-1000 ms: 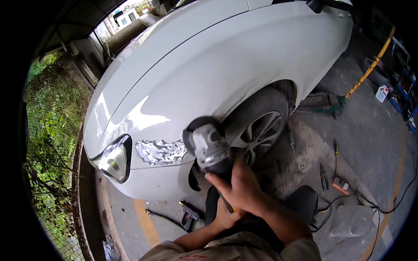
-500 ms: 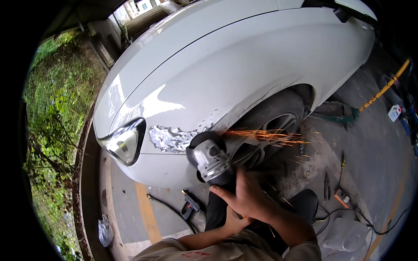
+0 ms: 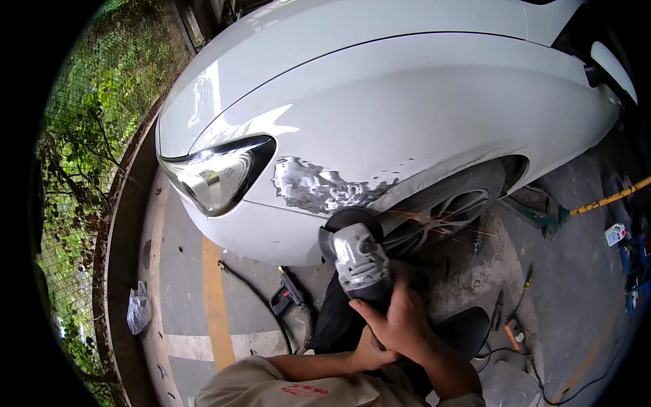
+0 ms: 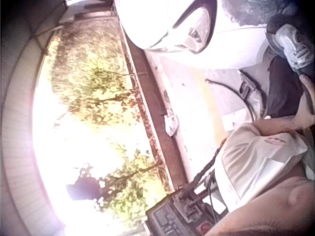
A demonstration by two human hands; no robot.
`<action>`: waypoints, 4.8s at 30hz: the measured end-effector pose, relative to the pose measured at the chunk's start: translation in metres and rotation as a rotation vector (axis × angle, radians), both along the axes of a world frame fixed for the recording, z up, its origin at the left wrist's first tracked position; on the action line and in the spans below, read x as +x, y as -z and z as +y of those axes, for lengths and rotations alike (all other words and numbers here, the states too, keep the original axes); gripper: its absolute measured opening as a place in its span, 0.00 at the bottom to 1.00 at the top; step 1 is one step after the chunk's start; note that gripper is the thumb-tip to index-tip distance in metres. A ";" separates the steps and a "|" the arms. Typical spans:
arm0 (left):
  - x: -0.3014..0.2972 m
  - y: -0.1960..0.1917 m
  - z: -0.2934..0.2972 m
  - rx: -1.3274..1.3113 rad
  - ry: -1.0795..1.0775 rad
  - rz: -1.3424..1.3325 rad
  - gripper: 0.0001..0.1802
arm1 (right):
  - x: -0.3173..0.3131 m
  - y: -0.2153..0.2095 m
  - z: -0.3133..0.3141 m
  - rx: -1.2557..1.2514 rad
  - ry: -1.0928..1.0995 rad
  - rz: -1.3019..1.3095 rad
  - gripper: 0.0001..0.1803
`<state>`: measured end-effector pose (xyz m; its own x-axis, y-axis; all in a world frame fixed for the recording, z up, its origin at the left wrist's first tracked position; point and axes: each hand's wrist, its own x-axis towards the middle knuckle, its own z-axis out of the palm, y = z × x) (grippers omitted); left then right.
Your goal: The person uses an angle grinder to remove paint and smooth the surface of a white car's front bumper. After grinding, the person uses a pneumatic air gun to blow away dust and debris from the treated area.
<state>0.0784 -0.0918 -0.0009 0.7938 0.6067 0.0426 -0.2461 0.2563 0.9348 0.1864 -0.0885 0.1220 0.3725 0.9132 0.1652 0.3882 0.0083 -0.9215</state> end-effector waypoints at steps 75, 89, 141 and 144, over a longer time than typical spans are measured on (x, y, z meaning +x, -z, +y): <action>-0.041 -0.022 0.021 0.112 -0.190 0.118 0.42 | -0.024 0.016 0.031 0.142 -0.139 0.148 0.31; -0.018 -0.035 -0.003 0.150 0.034 0.041 0.51 | -0.006 0.009 -0.018 -0.108 -0.043 0.291 0.31; 0.010 0.021 0.042 0.338 -0.151 0.048 0.38 | 0.026 0.052 0.011 0.343 -0.024 -0.059 0.38; 0.027 0.002 0.067 0.405 -0.117 0.193 0.33 | 0.046 0.072 0.019 0.386 0.073 0.212 0.41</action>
